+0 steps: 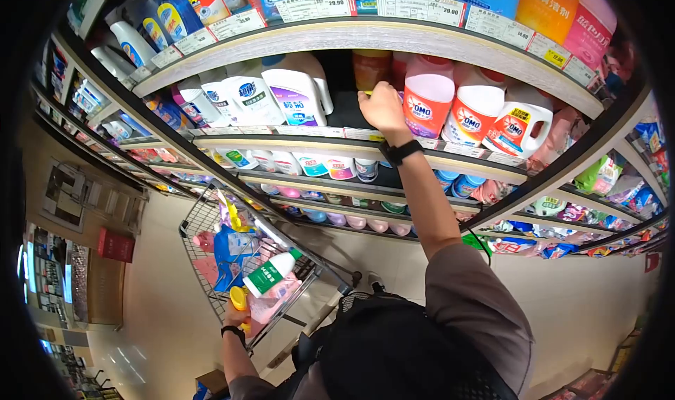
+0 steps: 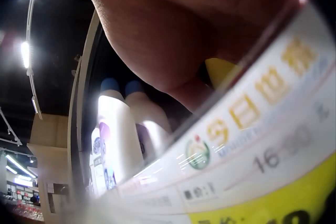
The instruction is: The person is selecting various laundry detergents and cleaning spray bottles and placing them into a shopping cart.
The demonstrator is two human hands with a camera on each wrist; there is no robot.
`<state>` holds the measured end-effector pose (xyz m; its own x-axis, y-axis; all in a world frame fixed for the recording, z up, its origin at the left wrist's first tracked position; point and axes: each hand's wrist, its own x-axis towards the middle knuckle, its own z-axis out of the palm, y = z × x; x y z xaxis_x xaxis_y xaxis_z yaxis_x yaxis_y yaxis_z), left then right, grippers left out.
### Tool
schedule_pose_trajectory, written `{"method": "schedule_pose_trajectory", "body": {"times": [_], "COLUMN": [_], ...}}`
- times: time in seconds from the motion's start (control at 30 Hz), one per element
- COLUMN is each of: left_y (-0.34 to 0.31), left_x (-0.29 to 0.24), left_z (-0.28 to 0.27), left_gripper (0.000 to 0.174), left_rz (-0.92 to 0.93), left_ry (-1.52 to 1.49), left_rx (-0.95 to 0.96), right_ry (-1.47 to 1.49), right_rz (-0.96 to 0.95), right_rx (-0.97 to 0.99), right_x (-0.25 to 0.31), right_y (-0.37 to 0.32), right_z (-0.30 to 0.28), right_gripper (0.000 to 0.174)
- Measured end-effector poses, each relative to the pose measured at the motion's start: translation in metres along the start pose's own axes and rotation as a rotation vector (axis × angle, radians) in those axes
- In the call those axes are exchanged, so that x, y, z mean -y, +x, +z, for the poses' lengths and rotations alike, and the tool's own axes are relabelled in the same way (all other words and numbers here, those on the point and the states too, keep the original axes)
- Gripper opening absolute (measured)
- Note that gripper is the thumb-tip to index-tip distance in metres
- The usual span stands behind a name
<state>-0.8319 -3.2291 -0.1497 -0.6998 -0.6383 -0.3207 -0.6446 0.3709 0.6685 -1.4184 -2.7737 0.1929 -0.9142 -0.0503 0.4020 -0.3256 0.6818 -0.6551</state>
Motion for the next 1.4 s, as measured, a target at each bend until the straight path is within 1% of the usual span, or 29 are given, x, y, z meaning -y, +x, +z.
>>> {"method": "schedule_pose_trajectory", "body": {"times": [0.03, 0.07, 0.1, 0.13, 0.2, 0.23, 0.27, 0.3, 0.33, 0.4, 0.43, 0.47, 0.5, 0.53, 0.6, 0.67, 0.73, 0.77, 0.8, 0.9, 0.97, 1.0, 1.07, 1.13, 1.2, 1.23, 1.3, 1.33, 1.4], "left_y": [-0.008, -0.016, -0.028, -0.045, -0.084, -0.109, -0.132, -0.146, -0.164, -0.196, -0.203, -0.207, -0.211, -0.211, -0.195, -0.188, -0.181, -0.181, -0.182, -0.173, -0.172, -0.170, -0.171, -0.175, -0.177, -0.177, -0.178, -0.179, -0.180], "left_x": [-0.013, -0.026, -0.038, -0.058, -0.113, -0.158, -0.195, -0.209, -0.237, -0.311, -0.341, -0.369, -0.397, -0.427, -0.469, -0.500, -0.521, -0.530, -0.539, -0.552, -0.555, -0.554, -0.554, -0.550, -0.543, -0.538, -0.528, -0.523, -0.515], "left_z": [-0.007, -0.014, -0.024, -0.030, -0.034, -0.040, -0.046, -0.047, -0.050, -0.047, -0.041, -0.035, -0.027, -0.020, 0.005, 0.030, 0.047, 0.051, 0.053, 0.057, 0.061, 0.064, 0.069, 0.069, 0.066, 0.065, 0.065, 0.065, 0.064], "left_gripper": [0.065, 0.064, 0.062, 0.062, 0.064, 0.069, 0.073, 0.084, 0.086, 0.082, 0.082, 0.082, 0.082, 0.075, 0.061, 0.058, 0.057, 0.057, 0.056, 0.055, 0.057, 0.057, 0.054, 0.051, 0.047, 0.045, 0.040, 0.040, 0.039], "left_rz": [-0.003, 0.019, 0.038, 0.030, 0.257, 0.223, 0.190, 0.242, 0.282, 0.384, 0.374, 0.518, 0.651, 0.763, 0.913, 1.055, 1.197, 1.195, 1.225, 1.255, 1.224, 1.184, 1.110, 1.084, 1.062, 1.032, 0.988, 0.987, 0.933], "left_ry": [0.012, -0.112, -0.227, -0.208, 0.136, 0.201, 0.265, 0.294, 0.344, 0.391, 0.395, 0.373, 0.347, 0.400, 0.604, 0.763, 0.769, 0.765, 0.765, 0.705, 0.572, 0.474, 0.327, 0.314, 0.302, 0.265, 0.213, 0.211, 0.207], "left_rx": [-0.008, 0.085, 0.180, 0.174, -0.127, -0.180, -0.233, -0.283, -0.332, -0.444, -0.437, -0.497, -0.562, -0.549, -0.468, -0.334, -0.316, -0.320, -0.320, -0.354, -0.348, -0.305, -0.266, -0.255, -0.245, -0.238, -0.270, -0.275, -0.264], "right_ry": [0.022, 0.035, 0.060, 0.085, 0.312, 0.421, 0.492, 0.517, 0.541, 0.623, 0.672, 0.712, 0.946, 1.182, 1.386, 1.416, 1.795, 1.781, 1.788, 1.778, 1.498, 1.489, 1.206, 1.113, 0.684, 0.683, 0.524, 0.523, 0.513], "right_rz": [0.000, 0.005, -0.042, -0.088, -0.274, -0.304, -0.307, -0.275, -0.244, -0.280, -0.182, -0.077, -0.130, -0.179, -0.090, 0.091, 0.345, 0.496, 0.662, 0.671, 0.197, 0.191, -0.074, -0.111, -0.305, -0.310, -0.629, -0.635, -0.856], "right_rx": [-0.001, 0.002, -0.018, -0.039, -0.200, -0.192, -0.179, -0.110, -0.042, 0.216, 0.524, 0.831, 1.020, 1.207, 1.576, 1.594, 1.638, 1.539, 1.509, 1.421, 1.197, 1.192, 0.958, 0.763, 0.538, 0.540, 0.256, 0.257, 0.115], "right_x": [0.000, -0.001, 0.001, -0.001, -0.015, -0.010, -0.002, -0.001, -0.001, -0.006, -0.001, 0.009, 0.010, 0.012, 0.034, 0.029, 0.022, 0.018, 0.012, 0.011, 0.005, 0.004, 0.004, 0.006, 0.006, 0.007, 0.009, 0.009, 0.010], "right_y": [-0.005, -0.009, -0.017, -0.025, -0.046, -0.057, -0.071, -0.085, -0.099, -0.124, -0.135, -0.147, -0.169, -0.192, -0.215, -0.232, -0.212, -0.204, -0.202, -0.171, -0.156, -0.147, -0.132, -0.120, -0.103, -0.095, -0.081, -0.075, -0.065], "right_z": [-0.005, -0.012, -0.019, -0.023, -0.026, -0.037, -0.050, -0.060, -0.064, -0.059, -0.059, -0.057, -0.037, -0.017, -0.019, -0.015, -0.026, -0.041, -0.050, -0.080, -0.090, -0.094, -0.102, -0.107, -0.113, -0.112, -0.108, -0.105, -0.096], "right_gripper": [0.048, 0.048, 0.054, 0.061, 0.067, 0.065, 0.057, 0.053, 0.049, 0.040, 0.038, 0.036, 0.039, 0.043, 0.055, 0.066, 0.064, 0.059, 0.057, 0.049, 0.048, 0.048, 0.049, 0.045, 0.049, 0.049, 0.054, 0.054, 0.056]}}
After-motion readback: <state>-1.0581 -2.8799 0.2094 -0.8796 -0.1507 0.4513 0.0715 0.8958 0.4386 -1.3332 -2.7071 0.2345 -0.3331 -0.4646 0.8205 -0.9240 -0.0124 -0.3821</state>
